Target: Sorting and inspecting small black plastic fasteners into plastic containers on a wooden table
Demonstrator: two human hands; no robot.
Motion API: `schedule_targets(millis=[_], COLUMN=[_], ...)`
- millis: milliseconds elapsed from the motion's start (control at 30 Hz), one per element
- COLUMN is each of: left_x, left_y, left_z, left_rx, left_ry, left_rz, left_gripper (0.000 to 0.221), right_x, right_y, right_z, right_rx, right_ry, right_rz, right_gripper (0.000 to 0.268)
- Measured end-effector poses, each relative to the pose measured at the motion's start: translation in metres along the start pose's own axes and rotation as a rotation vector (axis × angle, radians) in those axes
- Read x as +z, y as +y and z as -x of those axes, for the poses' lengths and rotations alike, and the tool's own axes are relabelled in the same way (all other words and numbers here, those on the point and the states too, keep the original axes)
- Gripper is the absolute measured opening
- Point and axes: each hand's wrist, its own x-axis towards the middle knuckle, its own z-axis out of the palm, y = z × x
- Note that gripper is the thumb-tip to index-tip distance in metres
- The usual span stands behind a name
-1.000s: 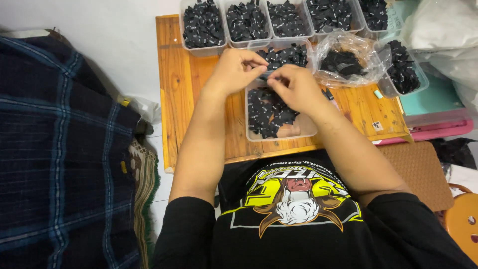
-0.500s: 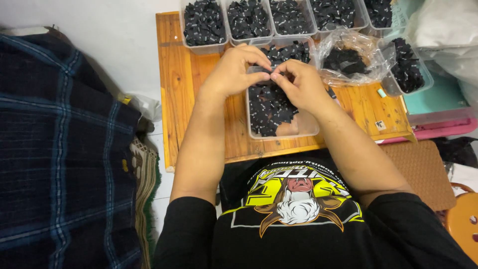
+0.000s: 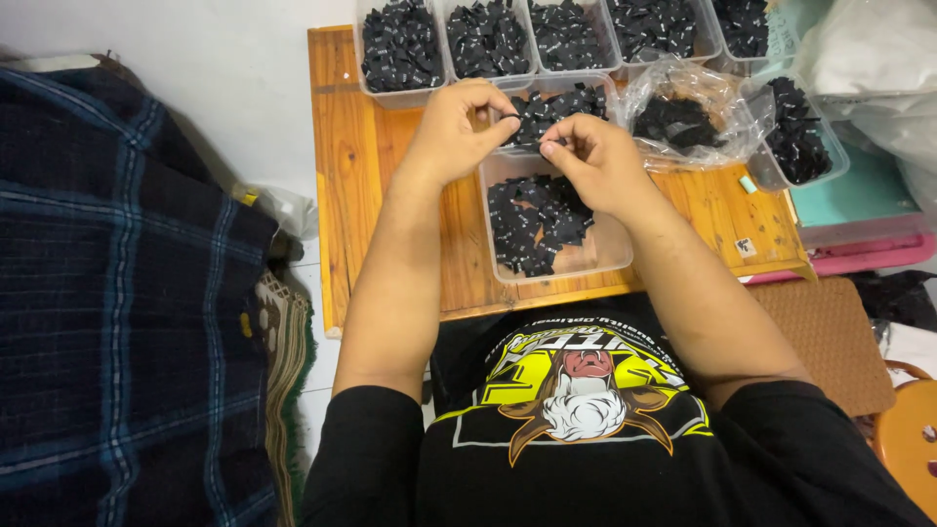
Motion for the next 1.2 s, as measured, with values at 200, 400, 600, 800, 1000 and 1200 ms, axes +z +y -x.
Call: schedule_targets(millis=[200, 400, 600, 800, 1000, 1200], left_x=[0.007, 0.005, 0.013, 0.013, 0.009, 0.014], left_y=[-0.01, -0.005, -0.018, -0.01, -0.006, -0.02], left_z=[-0.001, 0.0, -0.002, -0.002, -0.001, -0.003], left_rx=[0.137, 0.113, 0.163, 0.138, 0.107, 0.066], left_ry=[-0.093, -0.116, -0.104, -0.114, -0.115, 0.04], left_rz=[0.053, 0.097, 0.074, 0.031, 0.037, -0.169], left_gripper=[0.004, 0.004, 0.007, 0.005, 0.003, 0.006], right_x=[0.003, 0.003, 0.001, 0.002, 0.001, 0.0], right_y=[0.012, 0.006, -0.001, -0.004, -0.003, -0.003], right_z=[-0.002, -0.002, -0.003, -0.001, -0.002, -0.002], right_rx=[-0.043, -0.043, -0.208, -0.171, -0.156, -0.121], right_ry=[0.052, 0.109, 0.128, 0.081, 0.072, 0.121], right_rz=[-0.074, -0.146, -0.098, -0.232, -0.235, -0.25], right_gripper=[0.005, 0.006, 0.004, 0.003, 0.004, 0.006])
